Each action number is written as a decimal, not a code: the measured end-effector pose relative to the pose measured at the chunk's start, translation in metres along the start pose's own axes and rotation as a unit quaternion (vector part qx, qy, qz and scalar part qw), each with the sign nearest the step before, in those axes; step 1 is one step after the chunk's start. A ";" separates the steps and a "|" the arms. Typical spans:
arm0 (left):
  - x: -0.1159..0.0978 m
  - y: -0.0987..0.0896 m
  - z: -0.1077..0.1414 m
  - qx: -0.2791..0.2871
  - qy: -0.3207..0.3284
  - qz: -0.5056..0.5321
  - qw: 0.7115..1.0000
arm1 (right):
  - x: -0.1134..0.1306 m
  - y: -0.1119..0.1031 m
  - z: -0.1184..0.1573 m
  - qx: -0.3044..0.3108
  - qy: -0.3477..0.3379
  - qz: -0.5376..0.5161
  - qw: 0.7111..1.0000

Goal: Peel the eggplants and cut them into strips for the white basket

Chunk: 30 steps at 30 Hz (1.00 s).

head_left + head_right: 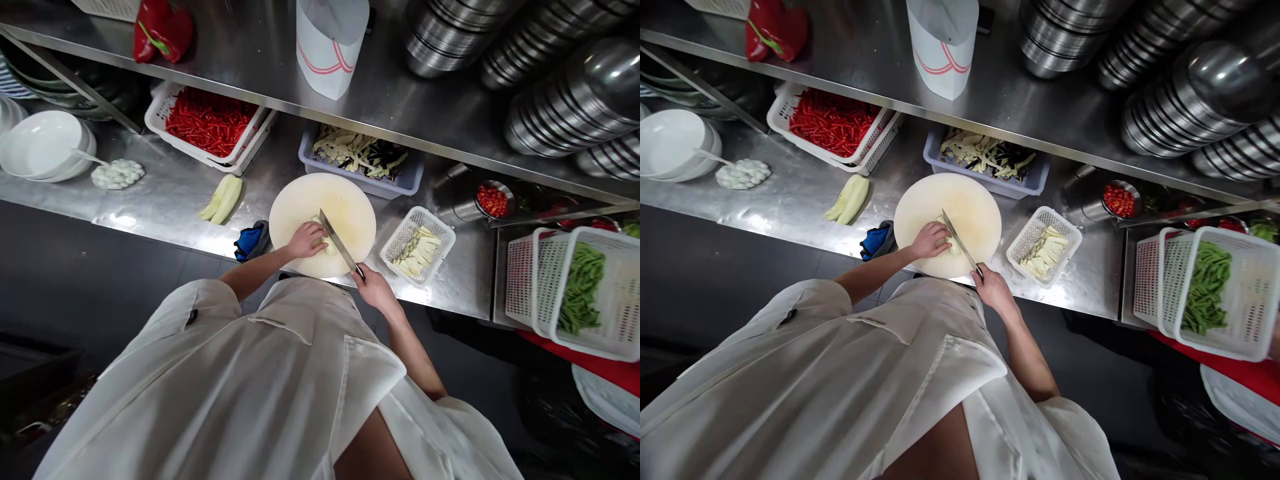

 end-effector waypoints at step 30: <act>0.020 -0.011 0.028 0.039 -0.003 0.015 0.999 | -0.024 0.054 0.017 0.028 0.072 0.047 0.996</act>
Point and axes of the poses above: each hand's wrist, its own z-axis away from the middle knuckle, its own y-axis out of the palm, x = y × z, the point moved 8 cm from there along -z, towards the middle knuckle, and after that the axes turned 5 degrees about y, right-handed, at the moved point
